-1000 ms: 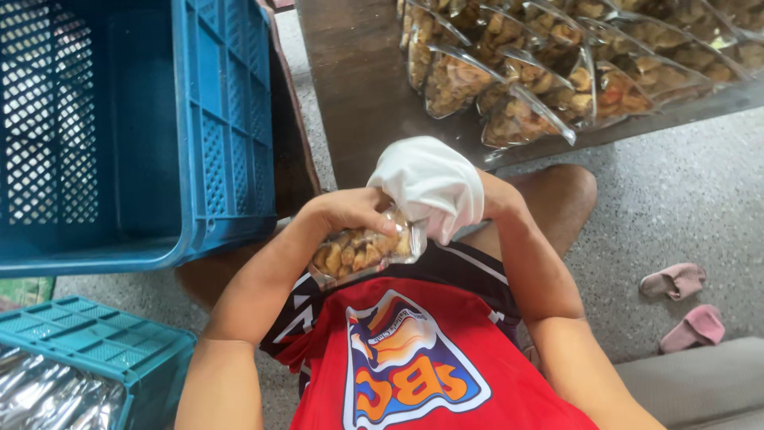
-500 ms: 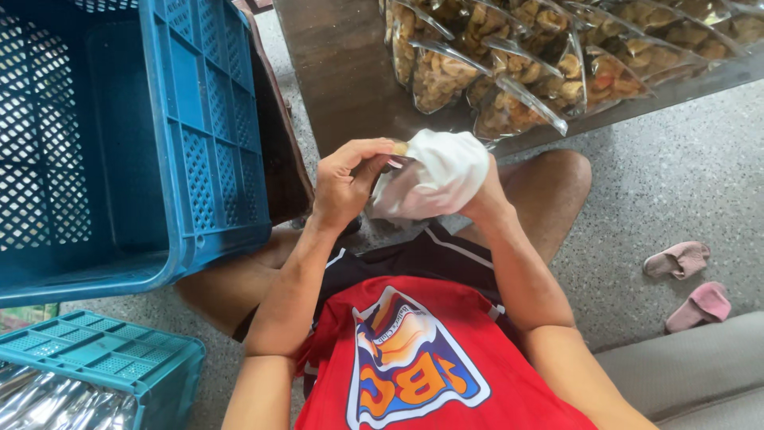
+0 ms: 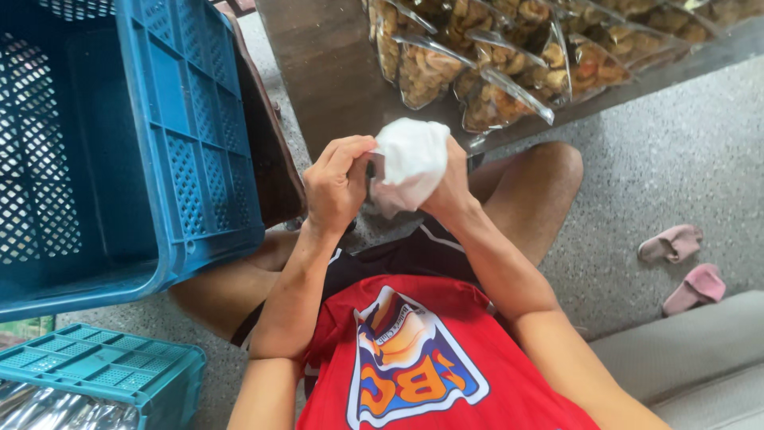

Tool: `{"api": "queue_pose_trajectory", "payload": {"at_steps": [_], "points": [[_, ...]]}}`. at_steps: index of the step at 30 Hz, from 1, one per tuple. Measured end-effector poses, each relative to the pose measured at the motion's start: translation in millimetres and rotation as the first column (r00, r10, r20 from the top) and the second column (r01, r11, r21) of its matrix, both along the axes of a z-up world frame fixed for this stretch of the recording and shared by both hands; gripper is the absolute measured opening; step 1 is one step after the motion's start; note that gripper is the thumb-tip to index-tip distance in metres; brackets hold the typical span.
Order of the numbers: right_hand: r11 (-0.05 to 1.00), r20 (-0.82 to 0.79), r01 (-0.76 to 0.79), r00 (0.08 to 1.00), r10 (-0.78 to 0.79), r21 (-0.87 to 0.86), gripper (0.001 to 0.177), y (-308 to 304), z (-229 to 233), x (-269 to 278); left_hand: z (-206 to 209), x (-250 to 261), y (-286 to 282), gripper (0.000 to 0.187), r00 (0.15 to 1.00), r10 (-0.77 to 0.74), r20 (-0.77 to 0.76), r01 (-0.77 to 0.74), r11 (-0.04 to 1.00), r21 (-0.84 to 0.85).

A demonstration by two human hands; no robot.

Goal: The person sits on the floor and repeatedly picks up small transparent snack bags from a blue crate. They wipe each bag with a white cloth and place it on a metal table next to other finished bags.

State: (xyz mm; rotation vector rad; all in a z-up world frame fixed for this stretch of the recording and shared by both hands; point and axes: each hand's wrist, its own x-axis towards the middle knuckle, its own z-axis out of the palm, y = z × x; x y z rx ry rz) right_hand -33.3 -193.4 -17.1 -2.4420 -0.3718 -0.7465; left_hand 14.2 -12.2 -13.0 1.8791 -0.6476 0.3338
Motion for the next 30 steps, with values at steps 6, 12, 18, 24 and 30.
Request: {"api": "queue_pose_trajectory", "payload": {"at_steps": [6,12,18,24,30], "points": [[0.966,-0.073,-0.162,0.981,0.18,0.203,0.037,-13.3,9.5,3.9,7.4,9.1,6.1,0.009,0.999,0.005,-0.05,-0.007,0.999,-0.053],[0.942,-0.198,-0.055,0.972,0.126,0.332,0.041,-17.3,-13.0,-12.0,-11.0,9.1,-4.2,0.015,0.94,-0.006,-0.34,-0.088,0.962,-0.26],[0.971,-0.177,-0.041,0.98,0.085,0.237,0.043,-10.6,-10.9,-7.7,-20.0,8.7,-6.8,0.013,0.994,-0.025,-0.103,0.009,0.988,-0.152],[0.817,-0.323,0.004,0.919,0.224,0.577,0.04,-11.9,-6.0,-16.4,-26.2,7.0,-8.5,0.01,0.939,-0.073,-0.336,-0.001,0.976,-0.216],[0.858,-0.328,-0.001,0.924,0.197,0.513,0.042,-11.7,0.8,-17.3,-21.5,7.4,-9.6,0.007,0.917,-0.118,-0.381,0.006,0.959,-0.283]]}}
